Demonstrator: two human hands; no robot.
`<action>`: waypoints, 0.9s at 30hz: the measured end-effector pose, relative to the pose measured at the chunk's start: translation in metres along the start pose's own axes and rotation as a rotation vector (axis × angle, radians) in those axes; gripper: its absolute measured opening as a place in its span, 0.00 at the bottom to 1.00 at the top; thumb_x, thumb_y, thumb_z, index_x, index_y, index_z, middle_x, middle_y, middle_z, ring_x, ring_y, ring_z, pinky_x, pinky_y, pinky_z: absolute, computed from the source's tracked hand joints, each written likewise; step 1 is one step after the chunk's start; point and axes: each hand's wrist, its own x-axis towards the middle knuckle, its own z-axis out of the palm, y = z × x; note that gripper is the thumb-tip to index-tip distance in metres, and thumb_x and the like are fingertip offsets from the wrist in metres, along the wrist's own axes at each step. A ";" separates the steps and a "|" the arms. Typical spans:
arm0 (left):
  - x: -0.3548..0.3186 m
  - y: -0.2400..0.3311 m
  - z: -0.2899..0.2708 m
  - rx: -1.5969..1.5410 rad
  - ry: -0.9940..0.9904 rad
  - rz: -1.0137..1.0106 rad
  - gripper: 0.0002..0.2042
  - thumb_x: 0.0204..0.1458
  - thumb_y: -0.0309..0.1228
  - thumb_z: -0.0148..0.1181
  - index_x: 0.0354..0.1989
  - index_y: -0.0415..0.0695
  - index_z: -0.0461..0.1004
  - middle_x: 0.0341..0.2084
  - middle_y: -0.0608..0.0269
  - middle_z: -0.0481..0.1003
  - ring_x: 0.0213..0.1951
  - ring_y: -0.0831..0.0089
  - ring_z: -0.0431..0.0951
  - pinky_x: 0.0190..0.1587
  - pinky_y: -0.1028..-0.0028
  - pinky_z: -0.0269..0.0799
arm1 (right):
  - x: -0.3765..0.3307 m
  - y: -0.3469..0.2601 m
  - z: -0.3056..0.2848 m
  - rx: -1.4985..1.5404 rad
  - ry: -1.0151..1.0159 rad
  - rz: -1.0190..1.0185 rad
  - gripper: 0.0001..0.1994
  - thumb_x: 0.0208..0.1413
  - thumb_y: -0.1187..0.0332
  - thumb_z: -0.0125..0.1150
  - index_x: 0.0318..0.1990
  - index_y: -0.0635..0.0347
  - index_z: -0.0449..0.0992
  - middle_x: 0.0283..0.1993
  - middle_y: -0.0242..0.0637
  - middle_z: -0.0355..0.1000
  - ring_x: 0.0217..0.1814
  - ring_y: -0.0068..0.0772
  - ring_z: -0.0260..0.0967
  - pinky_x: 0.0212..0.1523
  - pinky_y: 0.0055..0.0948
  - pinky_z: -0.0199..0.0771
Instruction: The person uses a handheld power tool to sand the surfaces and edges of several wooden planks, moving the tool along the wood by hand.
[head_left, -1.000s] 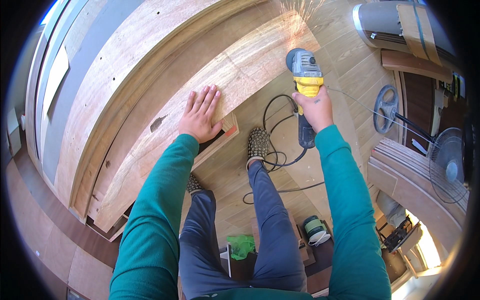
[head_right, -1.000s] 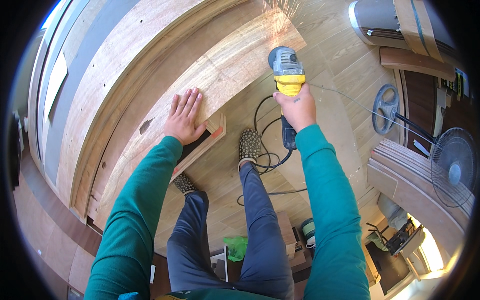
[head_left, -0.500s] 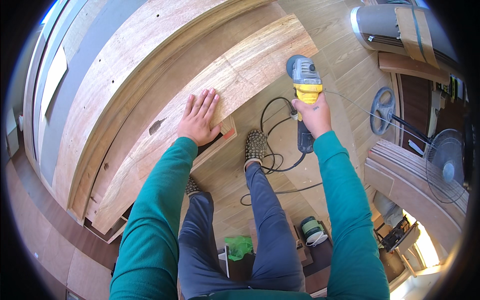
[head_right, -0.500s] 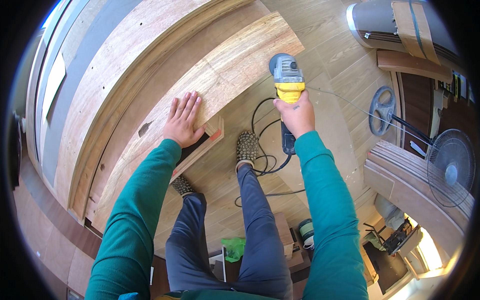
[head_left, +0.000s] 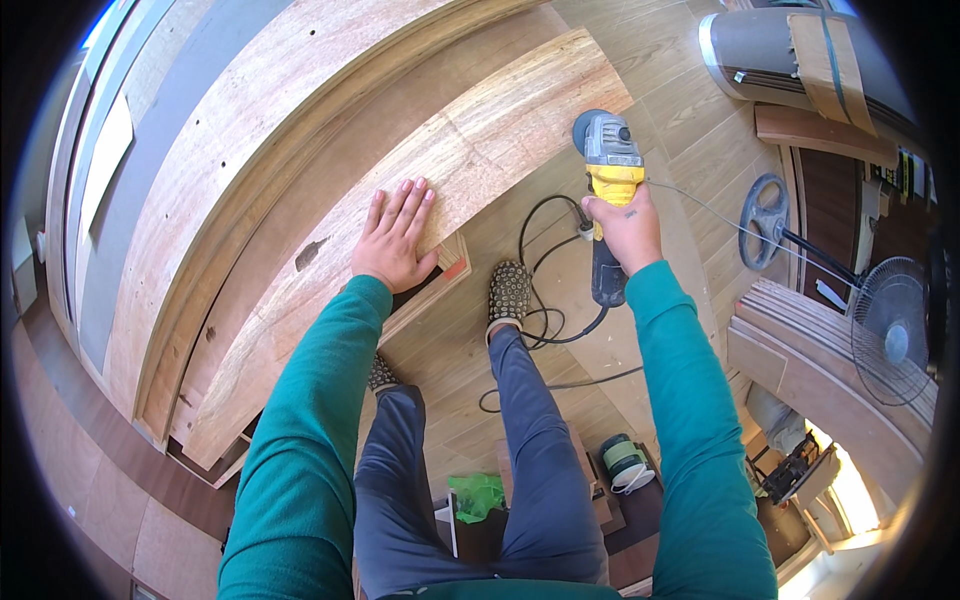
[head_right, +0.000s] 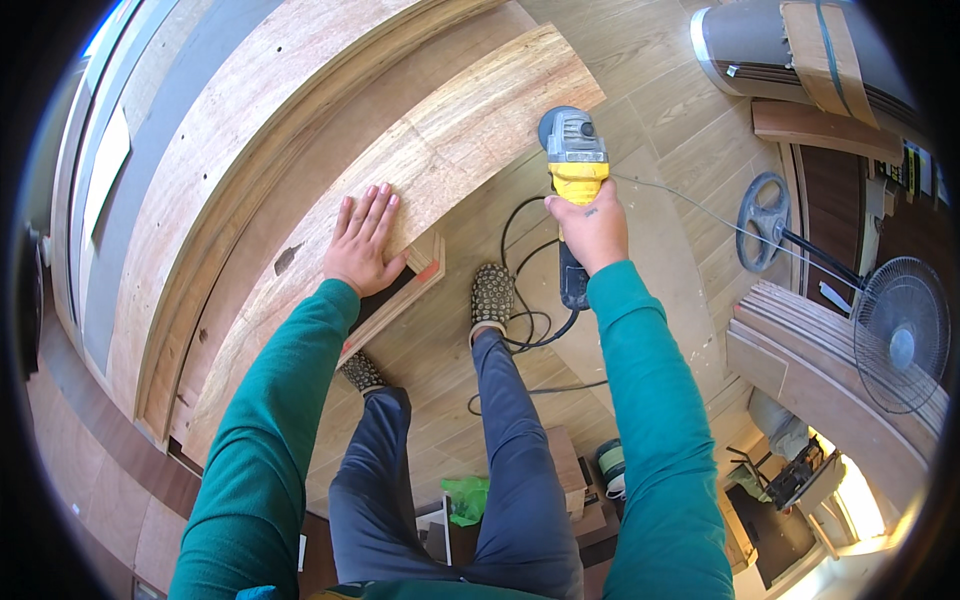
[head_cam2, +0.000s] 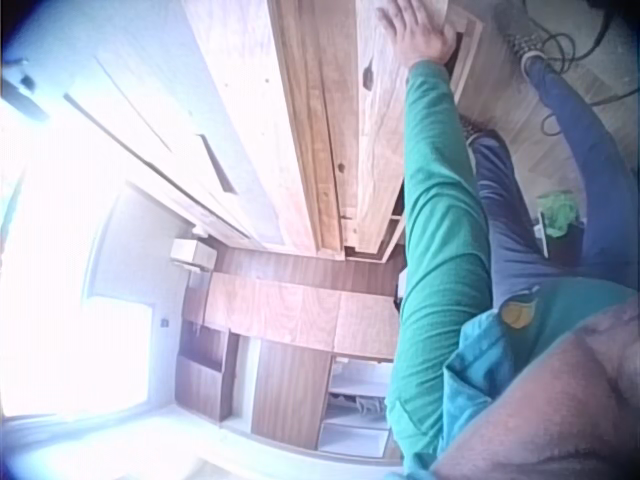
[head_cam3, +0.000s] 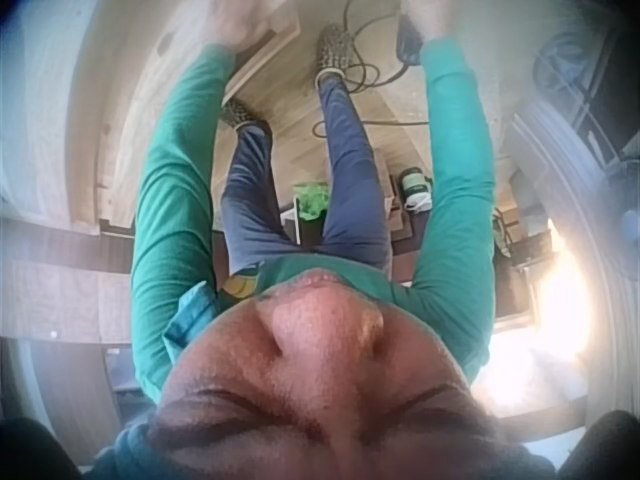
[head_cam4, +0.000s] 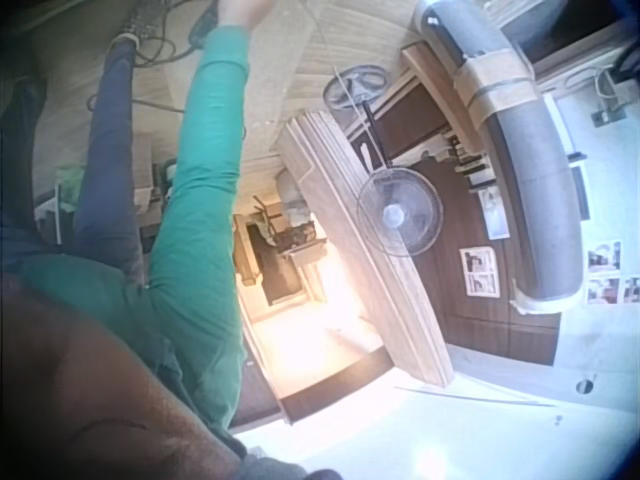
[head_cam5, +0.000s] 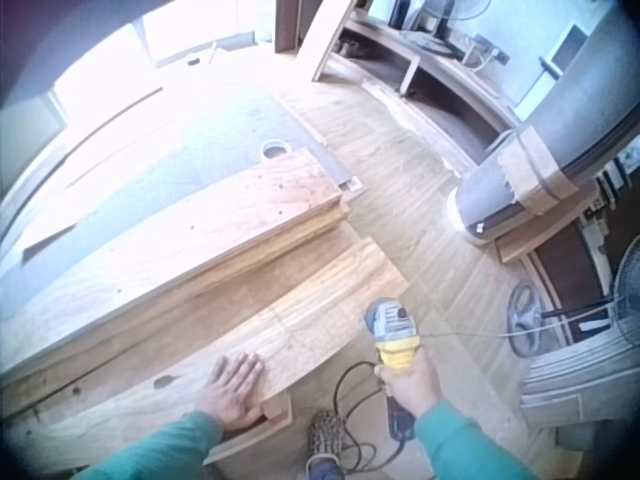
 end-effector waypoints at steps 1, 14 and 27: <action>0.000 0.000 0.000 -0.001 0.001 0.000 0.44 0.58 0.53 0.58 0.80 0.47 0.52 0.80 0.60 0.51 0.81 0.64 0.47 0.82 0.56 0.34 | 0.000 0.000 0.000 -0.031 0.000 0.001 0.32 0.48 0.58 0.77 0.54 0.69 0.71 0.47 0.55 0.81 0.49 0.55 0.81 0.52 0.43 0.80; -0.001 0.001 -0.001 -0.006 0.004 -0.007 0.43 0.58 0.52 0.58 0.80 0.47 0.53 0.80 0.60 0.51 0.81 0.64 0.47 0.82 0.56 0.34 | 0.000 -0.005 0.004 -0.107 -0.027 -0.020 0.32 0.47 0.57 0.78 0.54 0.69 0.72 0.48 0.55 0.81 0.50 0.55 0.80 0.52 0.43 0.79; -0.001 0.000 -0.002 0.005 -0.012 -0.009 0.43 0.58 0.53 0.58 0.80 0.47 0.53 0.80 0.60 0.51 0.81 0.63 0.47 0.82 0.55 0.34 | -0.001 -0.012 0.003 -0.096 -0.025 0.037 0.31 0.48 0.61 0.78 0.56 0.68 0.72 0.49 0.48 0.81 0.48 0.44 0.81 0.52 0.38 0.79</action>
